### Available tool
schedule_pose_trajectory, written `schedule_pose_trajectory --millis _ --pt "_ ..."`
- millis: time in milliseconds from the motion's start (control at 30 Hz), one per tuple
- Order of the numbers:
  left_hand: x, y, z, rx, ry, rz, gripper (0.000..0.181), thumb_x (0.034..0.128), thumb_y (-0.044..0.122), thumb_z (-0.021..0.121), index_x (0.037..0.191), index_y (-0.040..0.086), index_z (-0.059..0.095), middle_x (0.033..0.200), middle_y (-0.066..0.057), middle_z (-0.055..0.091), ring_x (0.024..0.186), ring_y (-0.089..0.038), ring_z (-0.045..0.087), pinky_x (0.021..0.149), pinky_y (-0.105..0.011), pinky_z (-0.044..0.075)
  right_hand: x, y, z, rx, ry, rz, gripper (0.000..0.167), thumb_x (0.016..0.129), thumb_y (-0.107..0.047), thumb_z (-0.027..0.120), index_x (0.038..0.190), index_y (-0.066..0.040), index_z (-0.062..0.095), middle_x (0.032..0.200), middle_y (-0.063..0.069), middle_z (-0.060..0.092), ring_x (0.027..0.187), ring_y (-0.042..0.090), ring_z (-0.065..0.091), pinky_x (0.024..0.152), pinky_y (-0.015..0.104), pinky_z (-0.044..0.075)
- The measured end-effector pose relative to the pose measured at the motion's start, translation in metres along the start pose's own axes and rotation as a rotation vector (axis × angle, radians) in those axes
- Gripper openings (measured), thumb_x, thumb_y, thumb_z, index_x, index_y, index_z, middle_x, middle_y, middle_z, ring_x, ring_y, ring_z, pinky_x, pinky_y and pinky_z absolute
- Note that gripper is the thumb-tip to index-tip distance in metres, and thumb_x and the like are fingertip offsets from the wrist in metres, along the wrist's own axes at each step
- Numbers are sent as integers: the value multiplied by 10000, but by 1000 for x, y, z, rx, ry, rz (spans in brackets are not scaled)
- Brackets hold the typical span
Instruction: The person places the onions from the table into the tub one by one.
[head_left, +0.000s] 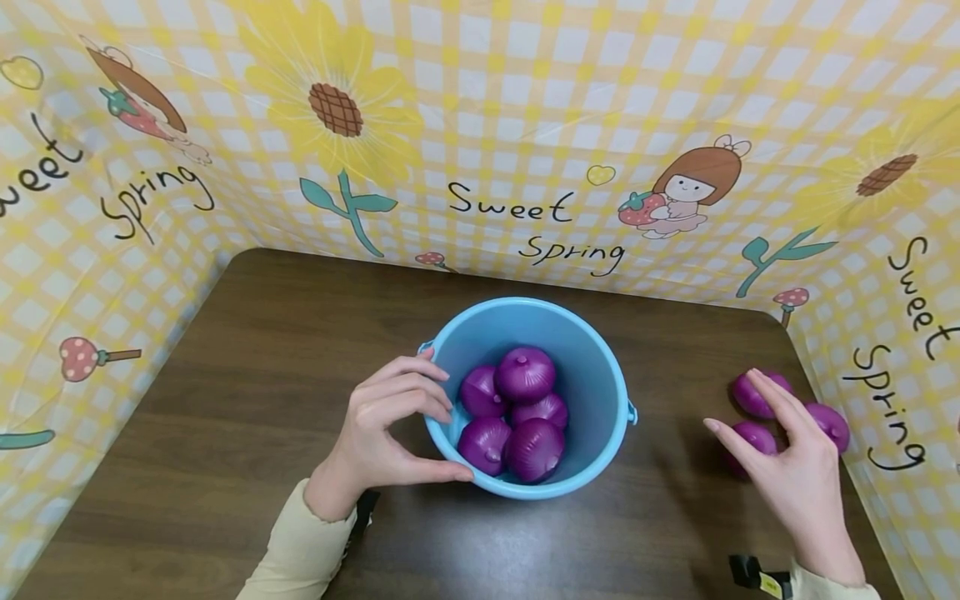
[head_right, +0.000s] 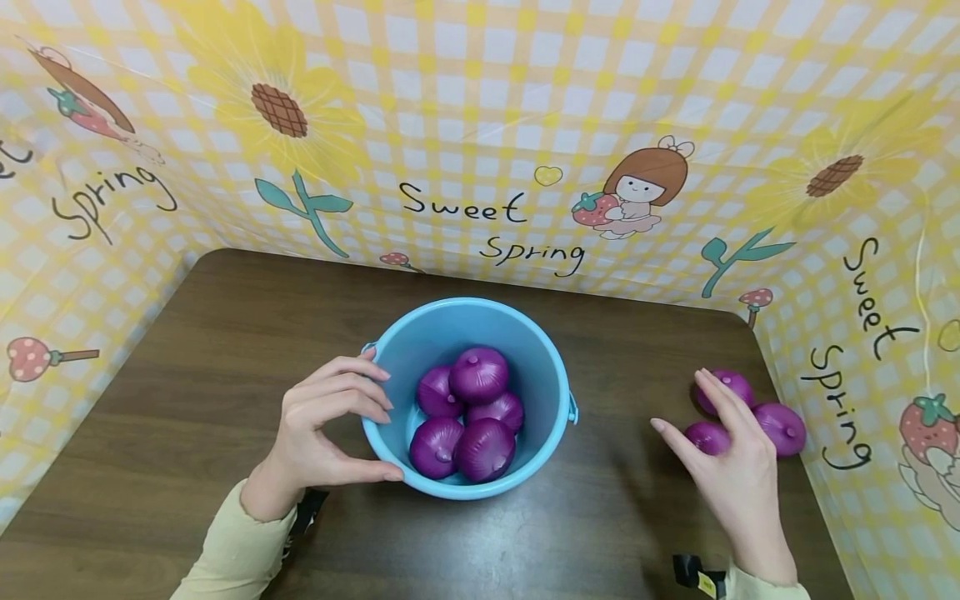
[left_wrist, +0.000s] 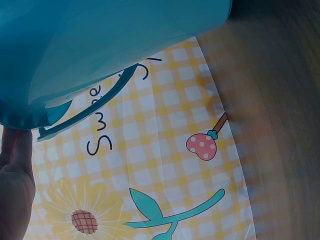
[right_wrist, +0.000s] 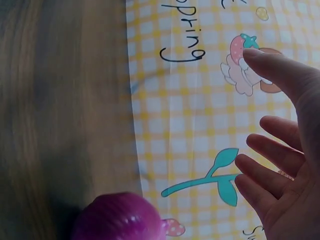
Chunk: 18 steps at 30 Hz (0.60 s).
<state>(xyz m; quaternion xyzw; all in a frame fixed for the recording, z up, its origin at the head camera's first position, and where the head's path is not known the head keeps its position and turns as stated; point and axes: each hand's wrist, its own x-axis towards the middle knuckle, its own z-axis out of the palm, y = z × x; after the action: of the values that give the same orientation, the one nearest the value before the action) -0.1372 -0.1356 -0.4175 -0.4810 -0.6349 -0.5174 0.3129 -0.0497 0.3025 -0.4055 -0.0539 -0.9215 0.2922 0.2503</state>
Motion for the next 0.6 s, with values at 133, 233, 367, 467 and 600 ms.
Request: schedule_pose_trajectory --millis 133,233,367,467,600 --pt "0 0 0 -2 1 -3 494 665 489 952 774 89 683 794 -37 683 905 -298 645 1054 -561 468 -1 6 -1 -6 -3 39 799 700 -139 964 1411 -284 630 1394 27 615 1323 34 478 1070 109 301" --pt "-1 0 0 -4 0 -8 493 667 490 950 775 89 685 795 -36 683 910 -297 644 1055 -564 466 -2 9 -1 -15 -14 72 788 711 -171 962 1413 -292 626 1395 40 612 1328 61 480 1060 111 294" --pt "-1 0 0 -5 -2 -9 487 672 489 948 778 93 683 794 -33 683 918 -299 642 1053 -573 465 -5 14 -1 -33 -25 109 775 715 -199 962 1411 -274 630 1411 48 598 1332 90 480 1052 121 292" --pt "-2 0 0 -4 -3 -10 486 674 488 947 780 95 681 795 -31 682 921 -299 641 1052 -577 463 -7 18 -1 -31 -29 132 772 714 -205 962 1410 -258 632 1424 49 588 1351 102 464 1080 145 280" --pt "-2 0 0 -2 -5 -11 490 671 492 947 780 95 681 796 -30 682 922 -298 642 1052 -577 463 -9 26 -1 -36 -36 155 752 709 -216 965 1391 -240 647 1414 37 596 1354 97 453 1090 164 273"
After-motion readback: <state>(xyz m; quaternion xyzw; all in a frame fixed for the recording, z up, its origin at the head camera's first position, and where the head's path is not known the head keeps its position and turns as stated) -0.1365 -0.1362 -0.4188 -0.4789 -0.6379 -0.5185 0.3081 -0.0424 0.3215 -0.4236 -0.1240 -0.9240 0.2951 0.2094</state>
